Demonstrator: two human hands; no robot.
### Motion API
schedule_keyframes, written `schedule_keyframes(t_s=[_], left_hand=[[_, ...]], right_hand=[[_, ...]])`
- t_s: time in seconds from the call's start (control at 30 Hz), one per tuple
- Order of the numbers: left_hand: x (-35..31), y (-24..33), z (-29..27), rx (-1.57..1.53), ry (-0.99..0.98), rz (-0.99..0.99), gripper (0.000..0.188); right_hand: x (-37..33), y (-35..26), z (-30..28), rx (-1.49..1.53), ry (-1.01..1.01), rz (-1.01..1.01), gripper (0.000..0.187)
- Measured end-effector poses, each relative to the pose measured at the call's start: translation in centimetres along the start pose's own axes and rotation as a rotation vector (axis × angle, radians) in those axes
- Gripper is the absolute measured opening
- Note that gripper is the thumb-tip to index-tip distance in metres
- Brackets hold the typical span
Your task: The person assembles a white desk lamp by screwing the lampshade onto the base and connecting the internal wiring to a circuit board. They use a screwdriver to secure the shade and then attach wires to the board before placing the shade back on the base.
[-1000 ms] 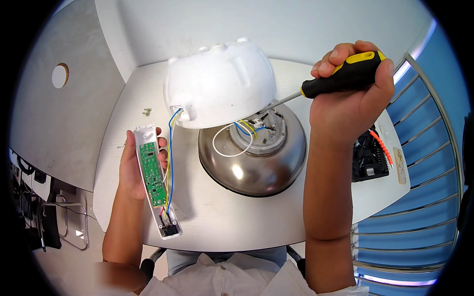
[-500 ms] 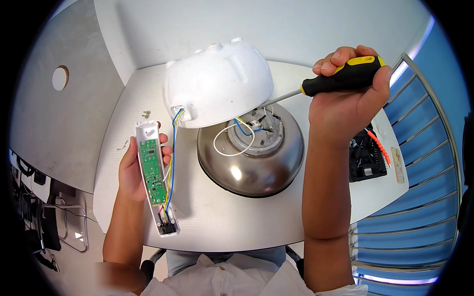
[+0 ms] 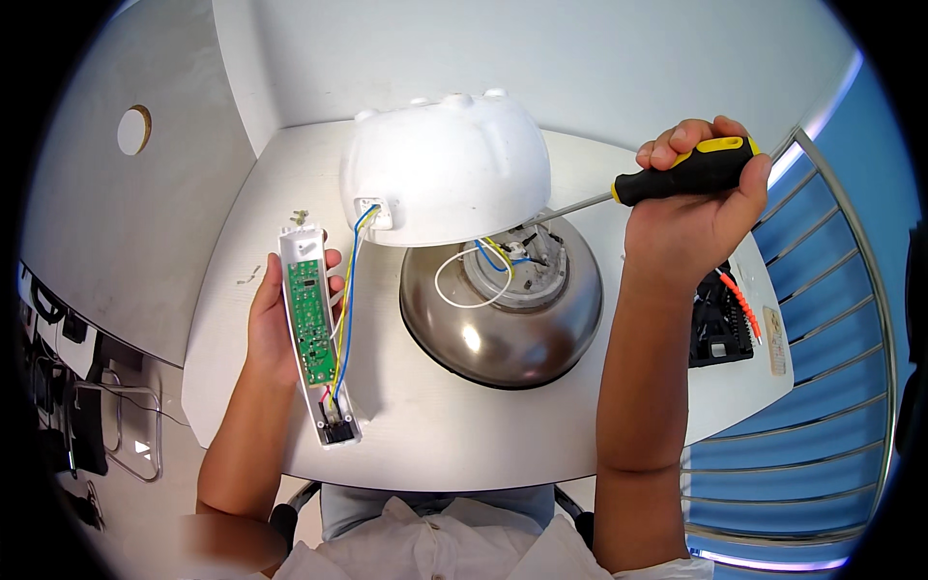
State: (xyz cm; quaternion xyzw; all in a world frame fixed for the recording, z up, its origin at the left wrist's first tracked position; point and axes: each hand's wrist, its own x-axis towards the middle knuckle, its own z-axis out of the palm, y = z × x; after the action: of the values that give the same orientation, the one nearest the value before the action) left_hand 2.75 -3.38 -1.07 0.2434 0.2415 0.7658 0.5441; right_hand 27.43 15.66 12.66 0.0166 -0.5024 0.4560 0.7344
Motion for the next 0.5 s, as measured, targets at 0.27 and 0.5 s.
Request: schedule_keyframes(t_s=[0.27,0.5], left_hand=[[-0.22,-0.06,0.49,-0.079,-0.031,-0.062,0.059],[-0.20,-0.27,0.79,-0.077,0.006,-0.026,0.053]], right_hand=[[0.05,0.40,0.00,-0.006,0.014,-0.019,0.047],[0.03,0.48,0.02,-0.021,0.029,-0.043,0.049]])
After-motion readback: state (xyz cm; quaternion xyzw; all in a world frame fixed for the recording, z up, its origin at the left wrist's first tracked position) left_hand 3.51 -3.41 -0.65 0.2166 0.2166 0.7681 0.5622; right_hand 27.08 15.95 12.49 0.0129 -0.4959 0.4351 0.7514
